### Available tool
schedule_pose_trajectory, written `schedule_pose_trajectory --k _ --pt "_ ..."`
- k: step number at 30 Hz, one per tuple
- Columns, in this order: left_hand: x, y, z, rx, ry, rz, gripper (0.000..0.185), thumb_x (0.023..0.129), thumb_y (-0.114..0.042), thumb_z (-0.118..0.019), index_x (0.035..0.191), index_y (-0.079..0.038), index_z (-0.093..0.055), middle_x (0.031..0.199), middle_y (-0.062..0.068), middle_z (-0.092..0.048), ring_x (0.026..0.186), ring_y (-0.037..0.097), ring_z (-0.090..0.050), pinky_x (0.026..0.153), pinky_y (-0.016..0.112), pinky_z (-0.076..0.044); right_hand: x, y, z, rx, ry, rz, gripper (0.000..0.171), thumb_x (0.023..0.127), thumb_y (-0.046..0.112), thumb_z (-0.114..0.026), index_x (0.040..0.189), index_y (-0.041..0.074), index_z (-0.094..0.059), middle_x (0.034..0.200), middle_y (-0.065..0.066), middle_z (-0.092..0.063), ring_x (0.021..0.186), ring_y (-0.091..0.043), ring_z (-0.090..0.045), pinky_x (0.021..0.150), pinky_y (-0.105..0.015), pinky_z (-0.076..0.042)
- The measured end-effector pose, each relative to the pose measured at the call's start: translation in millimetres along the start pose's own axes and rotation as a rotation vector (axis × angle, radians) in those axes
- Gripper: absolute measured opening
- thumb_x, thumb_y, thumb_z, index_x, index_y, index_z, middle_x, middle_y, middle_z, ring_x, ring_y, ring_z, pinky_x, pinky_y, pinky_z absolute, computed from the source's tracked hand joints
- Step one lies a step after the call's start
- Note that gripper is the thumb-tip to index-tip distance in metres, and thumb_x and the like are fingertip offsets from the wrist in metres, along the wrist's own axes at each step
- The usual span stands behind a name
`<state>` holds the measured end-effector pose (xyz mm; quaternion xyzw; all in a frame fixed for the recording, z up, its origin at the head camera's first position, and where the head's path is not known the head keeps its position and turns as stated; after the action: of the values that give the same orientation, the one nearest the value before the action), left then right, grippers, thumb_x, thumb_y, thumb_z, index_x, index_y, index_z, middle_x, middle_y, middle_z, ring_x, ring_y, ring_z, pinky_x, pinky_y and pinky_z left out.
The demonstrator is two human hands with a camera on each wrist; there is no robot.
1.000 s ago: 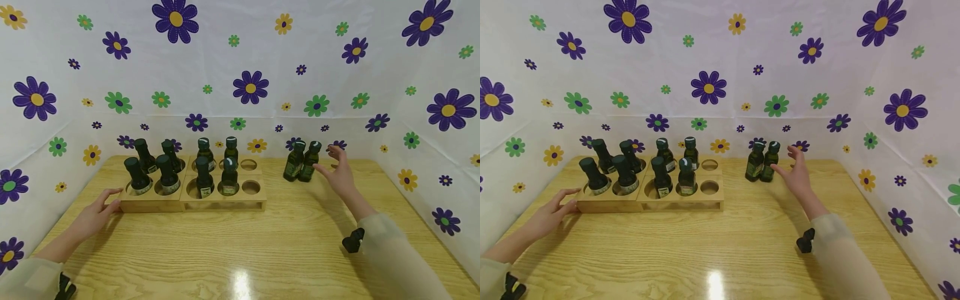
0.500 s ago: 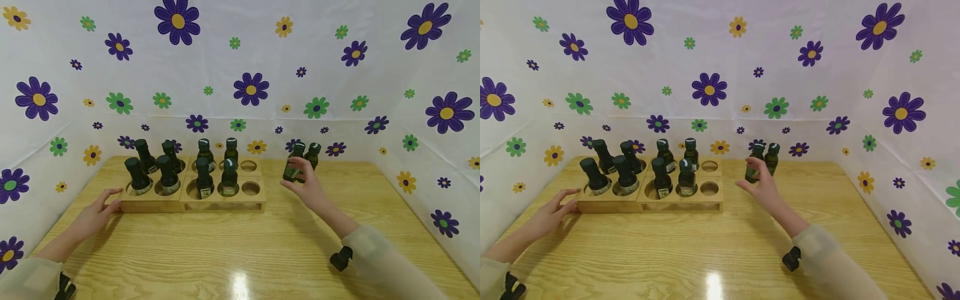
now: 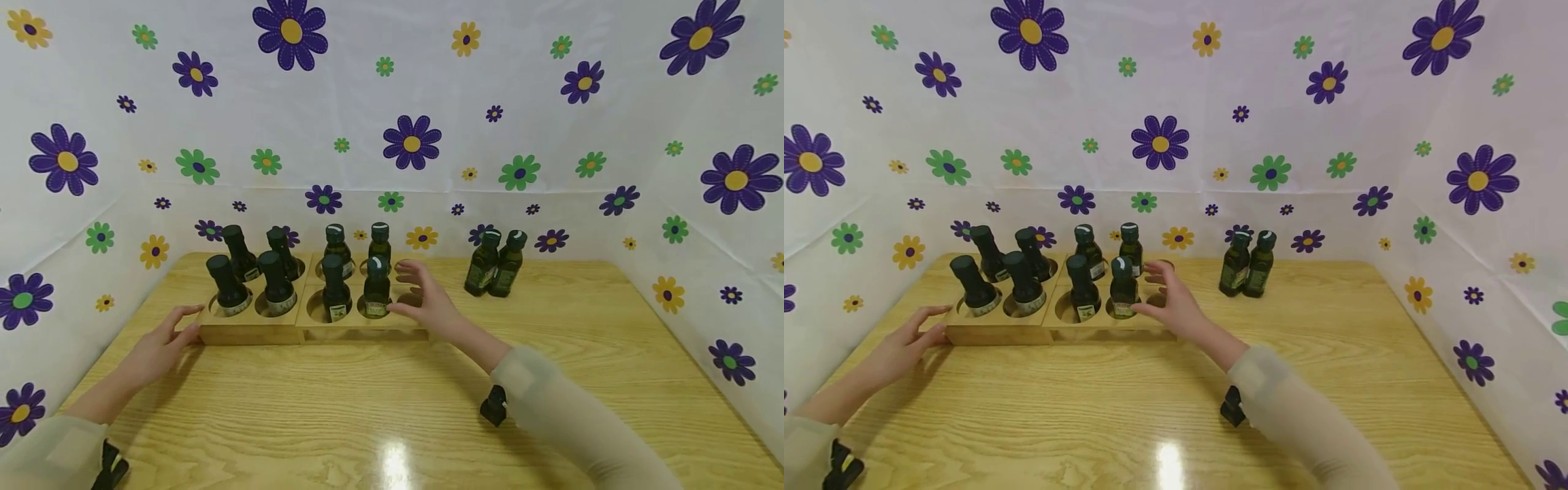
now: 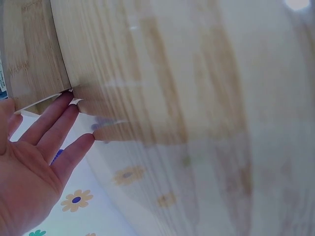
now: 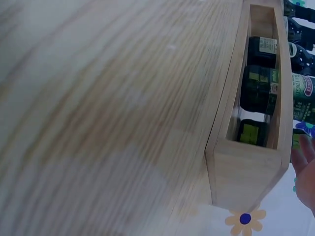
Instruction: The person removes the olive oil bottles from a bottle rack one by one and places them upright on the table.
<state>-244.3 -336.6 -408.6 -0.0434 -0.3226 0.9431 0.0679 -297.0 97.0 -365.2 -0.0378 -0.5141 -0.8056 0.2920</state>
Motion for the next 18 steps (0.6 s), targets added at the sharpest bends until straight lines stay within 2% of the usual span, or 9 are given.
schedule_pose_trajectory --k 9,14,18 --pt "-0.4 -1.7 -0.1 -0.002 0.006 0.003 0.055 0.107 -0.040 -0.030 0.151 -0.007 -0.025 0.126 0.037 -0.052 0.115 0.057 -0.049 0.080 0.062 -0.042 13 -3 -22 0.081 0.048 -0.053 0.070 0.090 0.005 -0.070 0.146 0.007 -0.028 0.139 -0.019 -0.044 0.124 -0.034 -0.050 0.098 -0.045 -0.042" --pt "-1.1 -2.9 0.9 0.003 0.011 0.002 0.055 0.107 -0.039 -0.030 0.151 -0.006 -0.025 0.129 0.039 -0.050 0.115 0.056 -0.049 0.078 0.060 -0.043 13 0 -27 0.093 0.059 -0.044 0.068 0.090 0.003 -0.069 0.145 0.003 -0.029 0.136 -0.024 -0.044 0.118 -0.039 -0.053 0.095 -0.046 -0.045" --pt "-1.1 -2.5 0.4 0.003 0.011 0.000 0.055 0.107 -0.039 -0.030 0.150 -0.006 -0.025 0.128 0.039 -0.050 0.116 0.056 -0.048 0.079 0.061 -0.043 12 -1 -28 0.065 0.051 -0.055 0.064 0.091 0.003 -0.067 0.143 0.001 -0.031 0.133 -0.024 -0.046 0.118 -0.038 -0.054 0.096 -0.045 -0.044"
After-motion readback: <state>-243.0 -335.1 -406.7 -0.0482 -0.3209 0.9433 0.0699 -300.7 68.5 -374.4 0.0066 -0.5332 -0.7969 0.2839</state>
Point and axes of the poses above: each hand's wrist, its own x-axis towards the middle knuckle, its own z-axis out of the back of the hand, y = z × x, the point moved 6 cm from there along x, towards the middle knuckle
